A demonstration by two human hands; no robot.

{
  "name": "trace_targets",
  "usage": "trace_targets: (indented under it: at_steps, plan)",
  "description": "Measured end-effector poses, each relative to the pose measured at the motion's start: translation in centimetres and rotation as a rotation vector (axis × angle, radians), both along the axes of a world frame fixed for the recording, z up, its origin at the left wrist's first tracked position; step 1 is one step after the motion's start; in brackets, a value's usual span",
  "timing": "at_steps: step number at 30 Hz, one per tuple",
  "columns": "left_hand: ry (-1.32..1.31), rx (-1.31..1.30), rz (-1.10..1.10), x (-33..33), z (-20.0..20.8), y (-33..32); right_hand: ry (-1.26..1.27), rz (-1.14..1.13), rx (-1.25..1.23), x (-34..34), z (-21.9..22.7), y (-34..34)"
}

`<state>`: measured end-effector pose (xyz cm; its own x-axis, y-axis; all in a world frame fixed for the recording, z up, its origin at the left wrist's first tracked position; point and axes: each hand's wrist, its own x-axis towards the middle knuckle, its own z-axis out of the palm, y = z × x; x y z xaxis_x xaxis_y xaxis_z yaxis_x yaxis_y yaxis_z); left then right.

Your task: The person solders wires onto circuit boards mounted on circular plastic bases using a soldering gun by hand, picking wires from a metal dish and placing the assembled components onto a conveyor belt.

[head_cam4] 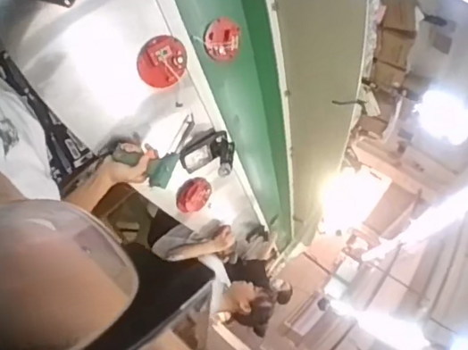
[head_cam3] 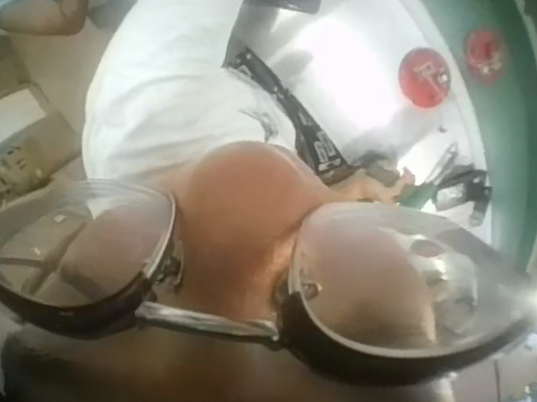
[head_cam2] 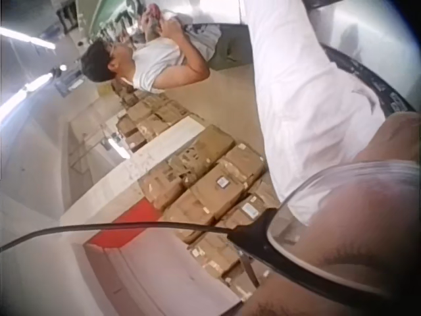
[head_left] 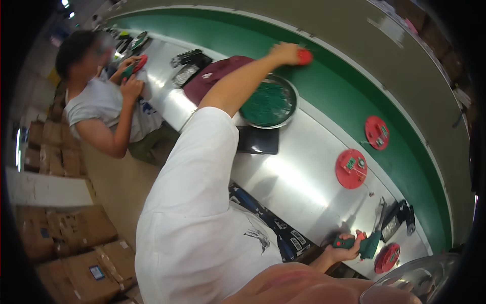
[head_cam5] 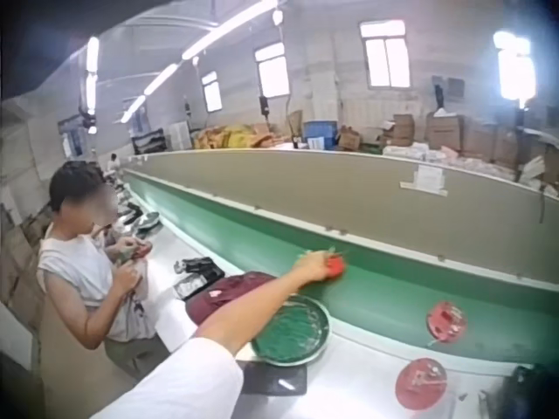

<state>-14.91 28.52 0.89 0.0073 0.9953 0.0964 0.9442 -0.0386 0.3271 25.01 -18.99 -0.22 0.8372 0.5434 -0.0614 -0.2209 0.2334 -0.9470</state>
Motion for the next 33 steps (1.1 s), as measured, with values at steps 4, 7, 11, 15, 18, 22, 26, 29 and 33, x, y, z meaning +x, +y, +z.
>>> trace_targets:
  at_steps: [4,7,11,15,18,22,26,29,33]
  plan:
    - [-0.298,0.272,-0.67,8.5,1.6,-11.1,-0.052,0.018,-0.072,1.9,-0.8,-2.6]
    - [-0.261,0.215,-1.013,7.5,3.8,-23.4,-0.032,-0.029,-0.045,2.2,-2.5,-0.9]
    - [-0.1,0.354,-0.88,6.9,1.0,-32.1,0.015,0.071,0.011,0.0,-1.1,0.3]
    - [-0.168,0.211,-0.768,8.0,-0.3,-33.4,0.037,0.068,0.031,0.0,-0.8,-0.4]
    - [-0.215,0.276,-0.828,8.8,-1.0,-32.8,-0.007,0.026,-0.001,0.0,-0.3,-0.8]
    - [-0.379,0.242,-0.914,8.9,-0.8,-31.2,-0.004,0.006,0.018,-0.6,0.7,-0.1]
    - [-0.568,0.254,-1.023,8.0,1.0,-29.1,-0.009,0.002,0.032,-0.5,0.4,-0.4]
    - [-0.399,0.478,-0.634,6.4,3.6,-26.4,-0.024,-0.013,0.051,0.1,-0.6,-0.6]
    - [0.082,0.418,-0.381,2.1,2.1,-21.4,-0.019,0.058,0.059,0.3,-0.8,-0.6]
